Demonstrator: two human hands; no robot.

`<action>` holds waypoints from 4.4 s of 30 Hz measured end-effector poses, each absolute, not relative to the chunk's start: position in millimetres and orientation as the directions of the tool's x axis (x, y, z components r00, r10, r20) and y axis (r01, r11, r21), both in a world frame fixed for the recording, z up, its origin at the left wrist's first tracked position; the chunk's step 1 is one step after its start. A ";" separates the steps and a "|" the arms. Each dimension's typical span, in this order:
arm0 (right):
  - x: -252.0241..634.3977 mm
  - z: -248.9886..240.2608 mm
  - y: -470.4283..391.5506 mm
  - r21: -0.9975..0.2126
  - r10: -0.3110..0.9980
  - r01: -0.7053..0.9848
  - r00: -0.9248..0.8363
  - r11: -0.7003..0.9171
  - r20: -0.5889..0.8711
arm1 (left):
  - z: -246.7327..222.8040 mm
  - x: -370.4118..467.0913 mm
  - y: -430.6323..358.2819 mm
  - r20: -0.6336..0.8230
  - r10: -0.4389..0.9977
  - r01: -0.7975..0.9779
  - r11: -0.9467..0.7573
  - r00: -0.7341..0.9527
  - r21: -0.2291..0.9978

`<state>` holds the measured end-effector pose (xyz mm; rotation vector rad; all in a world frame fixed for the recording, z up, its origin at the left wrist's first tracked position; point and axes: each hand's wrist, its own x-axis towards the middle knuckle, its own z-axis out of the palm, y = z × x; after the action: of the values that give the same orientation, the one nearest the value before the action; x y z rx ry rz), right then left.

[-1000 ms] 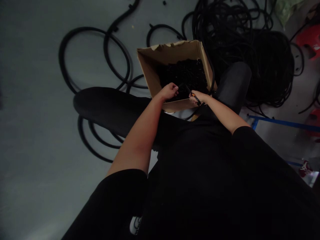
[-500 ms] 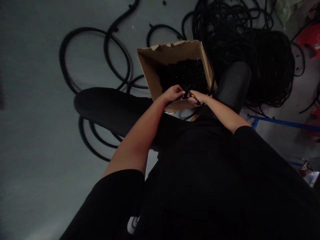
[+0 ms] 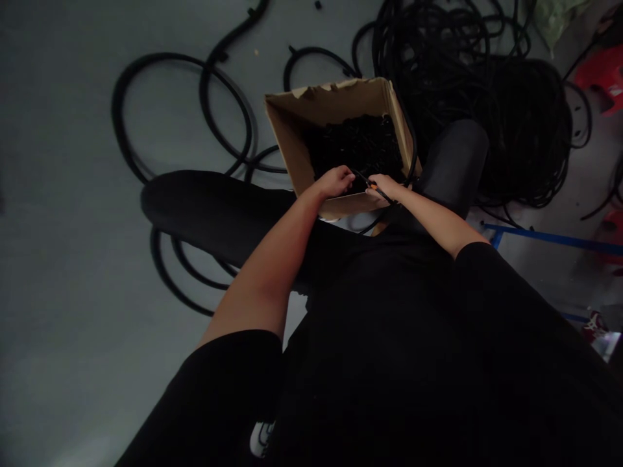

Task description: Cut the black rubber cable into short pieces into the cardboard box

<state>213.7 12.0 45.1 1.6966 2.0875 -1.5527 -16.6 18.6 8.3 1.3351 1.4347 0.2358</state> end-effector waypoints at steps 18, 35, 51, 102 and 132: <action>216.0 46.7 9.3 -0.754 0.672 0.593 -0.439 -0.281 -0.596 | 17.2 -29.7 23.6 -0.572 0.744 0.287 0.496 0.346 0.819; 222.1 12.4 11.7 -0.723 0.692 0.690 -0.500 -0.045 -0.520 | -4.5 -24.4 21.5 -0.549 0.828 0.350 0.484 0.113 0.802; 210.7 21.8 3.1 -0.702 0.744 0.712 -0.454 -0.028 -0.490 | -8.0 -11.8 18.3 -0.520 0.834 0.275 0.465 0.183 0.842; 213.3 25.8 4.2 -0.749 0.688 0.654 -0.496 -0.105 -0.529 | -2.1 -20.3 18.0 -0.577 0.793 0.405 0.471 0.196 0.784; 211.4 43.4 8.6 -0.683 0.836 0.723 -0.310 -0.102 -0.452 | -4.3 -19.1 17.7 -0.502 0.854 0.305 0.446 0.136 0.841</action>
<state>211.4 8.6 43.4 1.9116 2.1830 -1.4982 -19.1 17.7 -4.3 1.0991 1.4319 0.5439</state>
